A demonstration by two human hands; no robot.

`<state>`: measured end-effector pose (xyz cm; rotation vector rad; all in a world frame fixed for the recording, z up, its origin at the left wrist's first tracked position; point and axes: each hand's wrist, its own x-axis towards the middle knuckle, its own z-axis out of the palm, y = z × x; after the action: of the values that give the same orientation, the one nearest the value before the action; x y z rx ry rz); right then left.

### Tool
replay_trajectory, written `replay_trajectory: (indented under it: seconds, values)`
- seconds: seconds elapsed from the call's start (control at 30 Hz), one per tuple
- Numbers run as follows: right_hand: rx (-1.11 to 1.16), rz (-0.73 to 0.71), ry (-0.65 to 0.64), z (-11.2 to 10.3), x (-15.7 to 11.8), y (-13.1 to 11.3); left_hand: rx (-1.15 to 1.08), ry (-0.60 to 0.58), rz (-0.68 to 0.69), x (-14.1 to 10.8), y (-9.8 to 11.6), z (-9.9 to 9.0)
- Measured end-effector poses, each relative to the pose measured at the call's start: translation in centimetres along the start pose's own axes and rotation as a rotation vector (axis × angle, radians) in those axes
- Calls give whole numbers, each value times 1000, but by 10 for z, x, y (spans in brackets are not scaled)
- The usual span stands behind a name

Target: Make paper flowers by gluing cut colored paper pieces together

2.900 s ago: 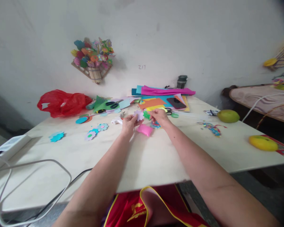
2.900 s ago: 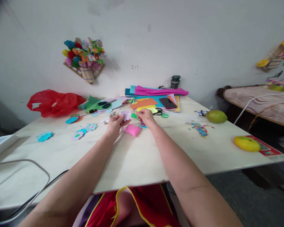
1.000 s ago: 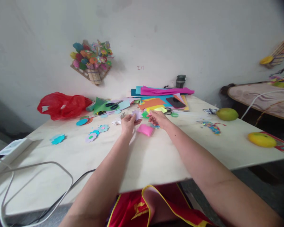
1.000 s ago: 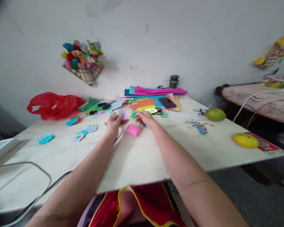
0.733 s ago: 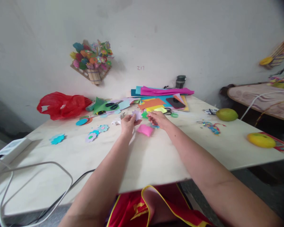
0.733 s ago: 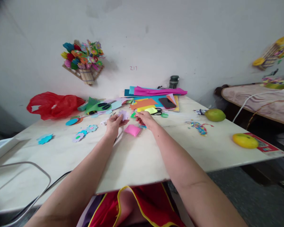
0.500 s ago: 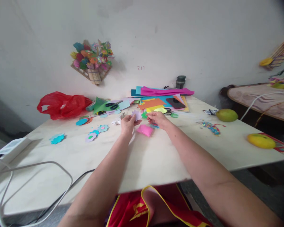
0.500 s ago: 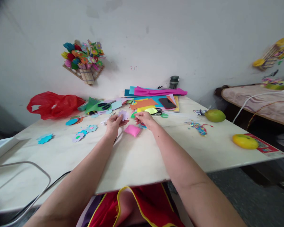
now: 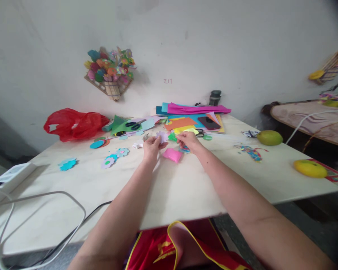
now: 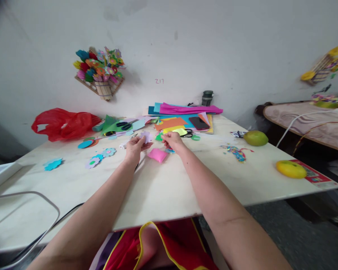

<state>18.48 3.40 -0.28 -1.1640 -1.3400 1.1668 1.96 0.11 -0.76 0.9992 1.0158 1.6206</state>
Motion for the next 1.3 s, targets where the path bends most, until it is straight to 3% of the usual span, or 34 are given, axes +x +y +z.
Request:
replay_trajectory:
  seconds: [0.43, 1.3]
  values:
    - [-100, 26, 11, 6, -10, -11, -2, 12, 5, -2, 4, 1]
    - [-181, -42, 111, 5, -8, -8, 3, 4, 15, 1, 1, -1]
